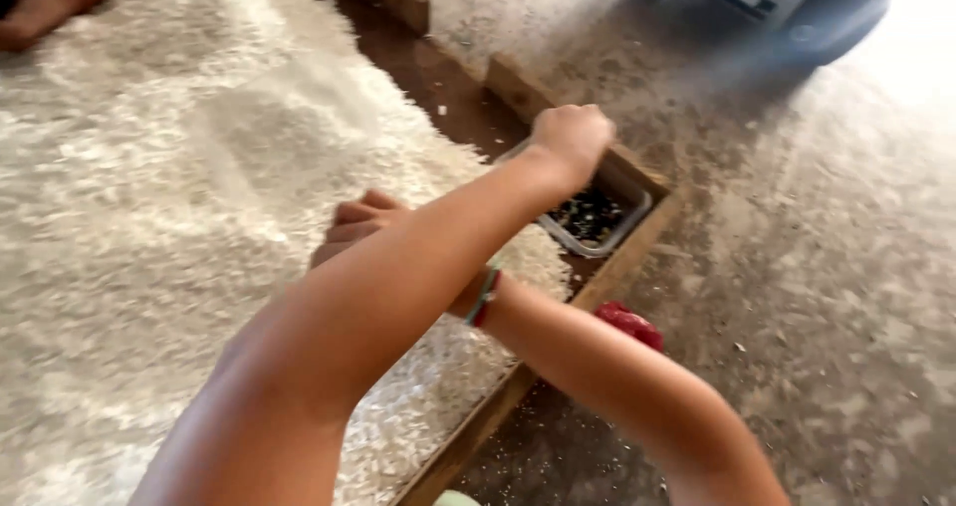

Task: The person sorts white rice on a wooden table by hand, picking out dark impurities and placing them into a nearby container. Another person works alongside, also sorting the rice. The camera wearer repeatedly spreads and sifts the rice to locate and remove contaminants.

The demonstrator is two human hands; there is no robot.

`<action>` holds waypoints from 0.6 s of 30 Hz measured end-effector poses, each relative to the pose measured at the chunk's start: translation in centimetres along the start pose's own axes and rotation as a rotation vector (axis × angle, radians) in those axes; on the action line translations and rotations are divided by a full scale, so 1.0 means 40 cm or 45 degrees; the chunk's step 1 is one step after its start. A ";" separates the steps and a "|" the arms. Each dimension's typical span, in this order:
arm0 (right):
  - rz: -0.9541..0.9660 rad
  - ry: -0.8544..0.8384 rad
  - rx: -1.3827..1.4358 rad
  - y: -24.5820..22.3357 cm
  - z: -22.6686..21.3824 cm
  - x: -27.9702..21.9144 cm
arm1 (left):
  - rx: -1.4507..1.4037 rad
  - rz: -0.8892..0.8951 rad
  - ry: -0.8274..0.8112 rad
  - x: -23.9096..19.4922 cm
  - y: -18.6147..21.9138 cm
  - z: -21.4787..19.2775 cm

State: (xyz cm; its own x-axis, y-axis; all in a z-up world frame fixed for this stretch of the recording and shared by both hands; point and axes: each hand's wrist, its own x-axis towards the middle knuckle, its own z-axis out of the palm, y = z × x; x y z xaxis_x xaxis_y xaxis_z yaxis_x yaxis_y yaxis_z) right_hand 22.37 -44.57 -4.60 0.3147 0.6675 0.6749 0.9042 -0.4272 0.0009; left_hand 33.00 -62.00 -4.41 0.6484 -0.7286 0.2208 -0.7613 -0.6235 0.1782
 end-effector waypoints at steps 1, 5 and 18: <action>0.009 -0.006 -0.015 -0.001 -0.006 -0.002 | -0.008 0.017 0.004 -0.003 0.007 -0.005; 0.232 -0.047 -0.110 0.012 0.002 -0.006 | 0.087 -0.001 -0.160 -0.014 -0.017 0.016; 0.363 0.075 0.015 0.060 -0.003 -0.067 | 0.551 0.642 1.105 -0.211 -0.161 -0.218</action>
State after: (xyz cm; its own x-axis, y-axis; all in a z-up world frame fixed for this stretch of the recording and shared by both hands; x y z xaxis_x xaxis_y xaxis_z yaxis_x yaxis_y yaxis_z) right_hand 23.68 -47.46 -6.31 0.5397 0.4848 0.6882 0.7850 -0.5853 -0.2033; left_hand 32.37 -49.36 0.93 -0.0925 -0.5861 0.8049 -0.7605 -0.4802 -0.4371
